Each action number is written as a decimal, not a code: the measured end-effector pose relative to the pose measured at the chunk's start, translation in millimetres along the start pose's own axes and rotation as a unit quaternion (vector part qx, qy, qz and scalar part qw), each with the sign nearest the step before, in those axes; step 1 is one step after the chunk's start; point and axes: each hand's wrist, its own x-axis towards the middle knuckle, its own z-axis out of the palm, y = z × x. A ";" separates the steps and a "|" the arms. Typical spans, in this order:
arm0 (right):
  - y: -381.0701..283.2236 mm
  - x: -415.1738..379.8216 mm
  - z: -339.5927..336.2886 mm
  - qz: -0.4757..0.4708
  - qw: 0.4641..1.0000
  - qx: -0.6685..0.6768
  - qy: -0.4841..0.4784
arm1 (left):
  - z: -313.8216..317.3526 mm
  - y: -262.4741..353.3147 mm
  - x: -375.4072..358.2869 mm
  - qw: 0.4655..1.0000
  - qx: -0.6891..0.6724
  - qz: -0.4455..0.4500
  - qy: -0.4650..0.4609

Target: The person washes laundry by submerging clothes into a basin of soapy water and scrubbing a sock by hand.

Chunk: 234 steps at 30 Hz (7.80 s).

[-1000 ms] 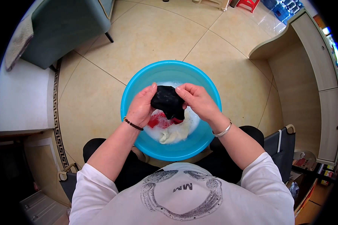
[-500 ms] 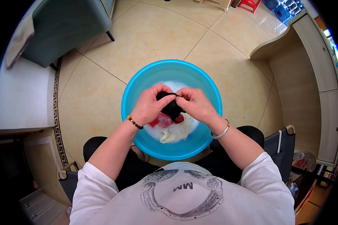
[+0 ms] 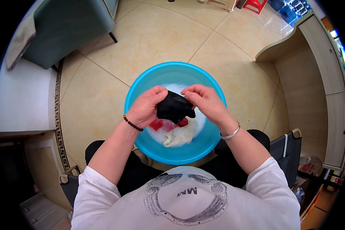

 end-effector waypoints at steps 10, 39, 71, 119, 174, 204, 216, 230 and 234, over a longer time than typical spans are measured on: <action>-0.7 -3.1 5.6 -0.024 0.999 -0.027 -0.039 | 11.7 6.0 -2.3 0.998 -0.039 -0.048 0.007; 2.3 -9.9 25.2 -0.318 0.890 -0.296 0.137 | 9.5 -11.8 0.0 0.991 0.109 0.048 0.054; 4.5 -5.5 19.0 -0.403 0.824 -0.376 0.132 | 16.9 -13.5 -2.7 0.986 0.134 0.074 0.067; -5.5 -1.0 5.6 -0.023 0.996 -0.030 -0.086 | 10.7 3.0 -1.6 0.974 0.218 0.034 0.054; -0.2 -1.1 16.8 -0.067 0.996 -0.047 -0.046 | 4.0 5.1 -6.0 0.984 0.176 0.007 0.032; 18.4 1.3 21.9 -0.041 0.996 -0.056 -0.060 | 7.4 3.1 -3.9 0.983 0.134 0.075 0.097; 6.3 4.1 7.7 -0.063 0.997 0.010 -0.051 | 2.2 19.1 -8.2 0.951 0.298 0.079 0.036; -4.3 5.8 -8.0 0.032 0.987 -0.080 -0.139 | -8.7 11.7 -0.2 0.993 0.083 0.036 0.077; -4.9 5.6 -6.5 0.020 0.990 -0.076 -0.121 | -2.4 15.8 -2.2 0.990 0.084 0.014 0.115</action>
